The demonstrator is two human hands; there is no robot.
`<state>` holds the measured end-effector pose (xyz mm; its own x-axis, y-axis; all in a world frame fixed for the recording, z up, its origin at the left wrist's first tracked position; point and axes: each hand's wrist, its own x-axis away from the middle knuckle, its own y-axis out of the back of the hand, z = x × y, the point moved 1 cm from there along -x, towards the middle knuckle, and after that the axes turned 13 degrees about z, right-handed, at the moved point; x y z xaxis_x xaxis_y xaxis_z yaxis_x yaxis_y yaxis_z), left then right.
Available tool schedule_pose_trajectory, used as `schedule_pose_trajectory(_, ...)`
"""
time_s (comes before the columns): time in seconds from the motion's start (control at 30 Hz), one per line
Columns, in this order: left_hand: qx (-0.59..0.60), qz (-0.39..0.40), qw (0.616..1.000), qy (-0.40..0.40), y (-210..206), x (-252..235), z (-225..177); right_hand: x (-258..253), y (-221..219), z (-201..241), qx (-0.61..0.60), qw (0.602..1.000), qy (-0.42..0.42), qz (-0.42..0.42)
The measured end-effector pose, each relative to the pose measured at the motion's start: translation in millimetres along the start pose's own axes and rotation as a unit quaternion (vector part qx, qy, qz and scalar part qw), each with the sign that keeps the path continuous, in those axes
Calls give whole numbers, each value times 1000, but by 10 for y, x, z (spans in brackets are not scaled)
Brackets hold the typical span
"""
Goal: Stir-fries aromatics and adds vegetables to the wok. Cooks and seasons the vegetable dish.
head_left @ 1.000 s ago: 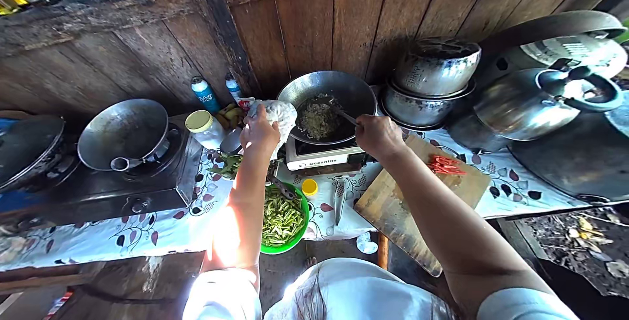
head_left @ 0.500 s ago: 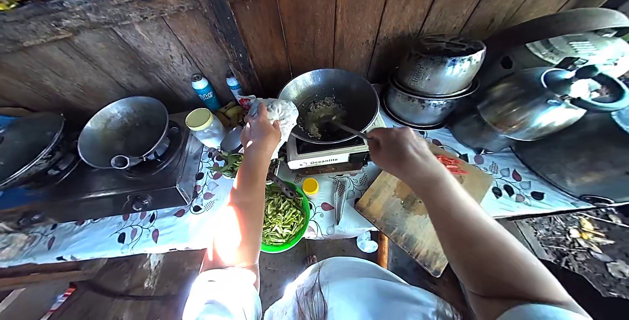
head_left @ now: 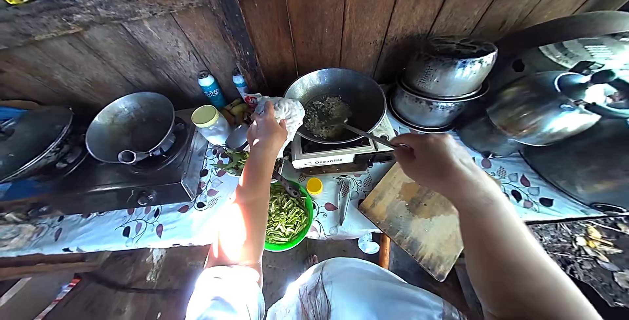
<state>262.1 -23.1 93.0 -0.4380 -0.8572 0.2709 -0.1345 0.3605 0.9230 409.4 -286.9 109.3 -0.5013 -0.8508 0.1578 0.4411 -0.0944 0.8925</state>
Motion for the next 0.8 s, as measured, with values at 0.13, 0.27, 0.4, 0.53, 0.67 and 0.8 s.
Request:
schedule_pose_trajectory(0.13, -3, 0, 1000, 5, -1, 6, -14, 33, 52, -16, 28, 999, -23, 6)
schedule_pose_trajectory(0.27, -3, -7, 1000, -4, -13, -4, 7, -499, -171, -11, -18, 999, -51, -1)
schedule_pose_trajectory(0.4, -15, -5, 1000, 0, -11, 5, 2, -832, -372, 2, -43, 997, -64, -12)
schedule_pose_trajectory(0.53, -11, 0, 1000, 2, -3, 6, 4, -570, -257, 35, -16, 998, -61, 13)
schedule_pose_trajectory(0.67, -5, -2, 1000, -1, -5, 9, 9, 26, 52, -57, 33, 999, -1, -9)
schedule_pose_trajectory(0.8, -11, -1, 1000, 3, -5, 0, 2, 137, 62, 11, 39, 999, 3, 1)
